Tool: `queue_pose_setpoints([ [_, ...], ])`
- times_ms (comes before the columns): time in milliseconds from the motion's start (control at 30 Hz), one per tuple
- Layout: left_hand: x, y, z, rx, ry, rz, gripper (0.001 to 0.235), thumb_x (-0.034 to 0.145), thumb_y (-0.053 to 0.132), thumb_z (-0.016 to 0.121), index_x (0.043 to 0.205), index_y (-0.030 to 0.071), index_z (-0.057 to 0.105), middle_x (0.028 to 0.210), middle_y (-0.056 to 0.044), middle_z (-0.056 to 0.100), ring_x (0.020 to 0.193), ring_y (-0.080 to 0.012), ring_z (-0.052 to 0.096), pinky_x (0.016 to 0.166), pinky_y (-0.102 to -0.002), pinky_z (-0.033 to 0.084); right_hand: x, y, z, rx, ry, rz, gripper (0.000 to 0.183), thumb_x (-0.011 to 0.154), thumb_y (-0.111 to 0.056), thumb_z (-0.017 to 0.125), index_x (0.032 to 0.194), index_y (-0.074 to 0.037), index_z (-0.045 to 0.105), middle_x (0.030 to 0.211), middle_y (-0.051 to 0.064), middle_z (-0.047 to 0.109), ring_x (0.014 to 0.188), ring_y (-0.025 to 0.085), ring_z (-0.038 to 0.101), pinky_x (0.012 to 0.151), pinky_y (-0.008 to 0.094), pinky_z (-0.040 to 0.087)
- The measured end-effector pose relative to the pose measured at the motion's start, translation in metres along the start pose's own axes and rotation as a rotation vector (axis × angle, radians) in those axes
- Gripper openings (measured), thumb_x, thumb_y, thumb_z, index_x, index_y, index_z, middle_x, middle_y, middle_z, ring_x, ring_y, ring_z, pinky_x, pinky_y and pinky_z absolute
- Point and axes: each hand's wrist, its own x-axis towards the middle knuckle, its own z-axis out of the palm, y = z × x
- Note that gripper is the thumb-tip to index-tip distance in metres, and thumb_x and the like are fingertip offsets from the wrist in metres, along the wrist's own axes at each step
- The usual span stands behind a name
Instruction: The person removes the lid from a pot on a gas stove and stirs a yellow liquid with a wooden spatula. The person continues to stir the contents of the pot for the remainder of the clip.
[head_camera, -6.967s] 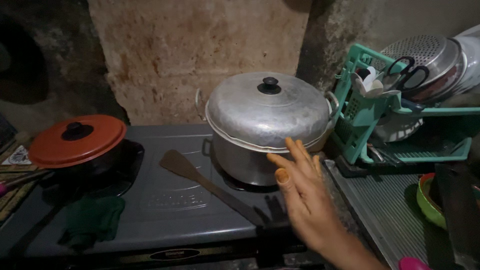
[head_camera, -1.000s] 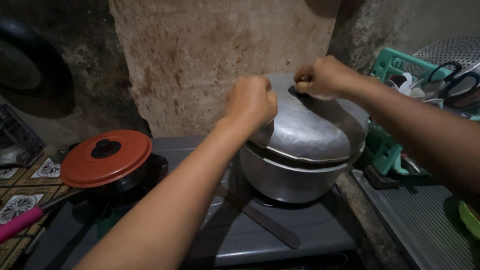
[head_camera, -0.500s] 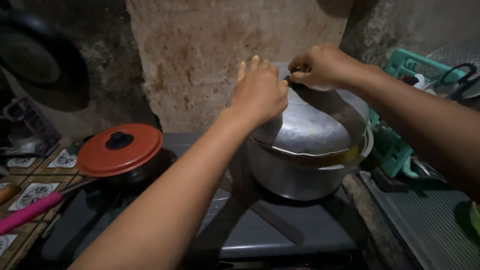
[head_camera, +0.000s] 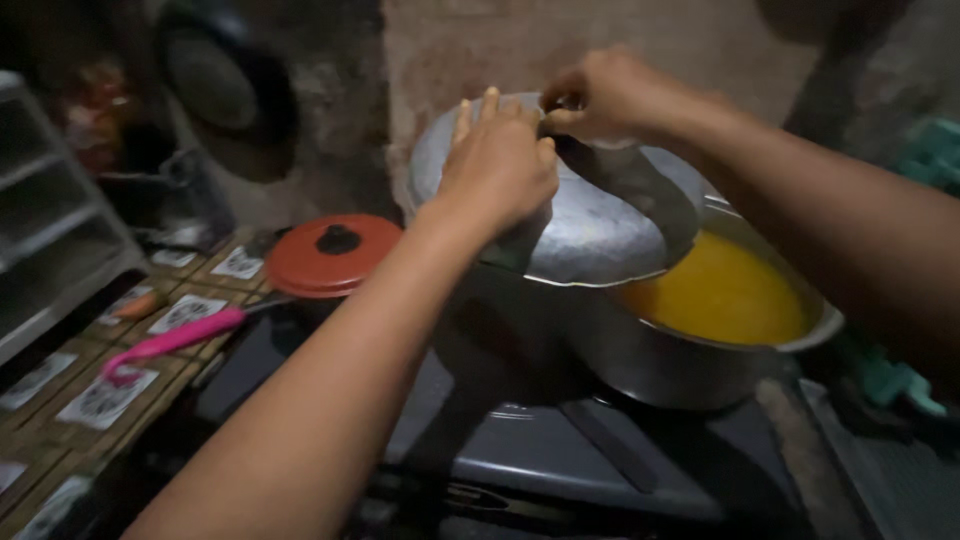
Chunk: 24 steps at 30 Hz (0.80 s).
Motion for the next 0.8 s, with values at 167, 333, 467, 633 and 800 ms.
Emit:
queue_pose_setpoints([
  [167, -0.018, -0.035, -0.028, 0.047, 0.006, -0.116, 0.048, 0.092, 0.026, 0.053, 0.133, 0.001, 0.060, 0.146, -0.020, 0.052, 0.147, -0.0393, 0.031, 0.123, -0.054, 0.015, 0.040, -0.047, 0.013, 0.051, 0.039, -0.127, 0.036, 0.088, -0.032, 0.074, 0.119, -0.014, 0.077, 0.109, 0.017, 0.076, 0.097, 0.033, 0.074, 0.091, 0.042, 0.056],
  [333, -0.033, -0.071, -0.048, 0.170, -0.008, -0.223, 0.053, 0.093, 0.025, 0.053, 0.138, -0.002, 0.054, 0.149, -0.021, 0.048, 0.148, -0.0388, 0.027, 0.122, -0.055, 0.012, 0.081, -0.085, 0.039, 0.099, 0.058, -0.210, 0.035, 0.086, -0.032, 0.076, 0.116, -0.013, 0.078, 0.106, 0.017, 0.075, 0.095, 0.034, 0.073, 0.089, 0.043, 0.056],
  [467, -0.046, -0.094, -0.057, 0.172, -0.087, -0.328, 0.055, 0.093, 0.027, 0.053, 0.140, 0.000, 0.051, 0.151, -0.018, 0.046, 0.150, -0.0368, 0.026, 0.124, -0.053, 0.011, 0.103, -0.107, 0.072, 0.193, 0.109, -0.326, 0.035, 0.083, -0.030, 0.077, 0.112, -0.011, 0.078, 0.105, 0.017, 0.076, 0.095, 0.032, 0.075, 0.088, 0.042, 0.057],
  [633, -0.059, -0.120, -0.054, 0.191, -0.137, -0.404, 0.059, 0.092, 0.028, 0.055, 0.145, 0.003, 0.049, 0.153, -0.016, 0.045, 0.151, -0.0347, 0.026, 0.126, -0.051, 0.012, 0.118, -0.127, 0.120, 0.215, 0.071, -0.298, 0.037, 0.081, -0.027, 0.077, 0.114, -0.011, 0.077, 0.104, 0.020, 0.075, 0.095, 0.036, 0.073, 0.086, 0.044, 0.057],
  [800, -0.078, -0.146, -0.037, 0.223, -0.276, -0.464, 0.060, 0.092, 0.026, 0.055, 0.146, 0.002, 0.047, 0.155, -0.015, 0.044, 0.153, -0.0338, 0.022, 0.126, -0.050, 0.009, 0.119, -0.137, 0.165, 0.262, 0.075, -0.270, 0.036, 0.080, -0.025, 0.076, 0.113, -0.012, 0.077, 0.104, 0.019, 0.075, 0.095, 0.036, 0.072, 0.086, 0.045, 0.057],
])
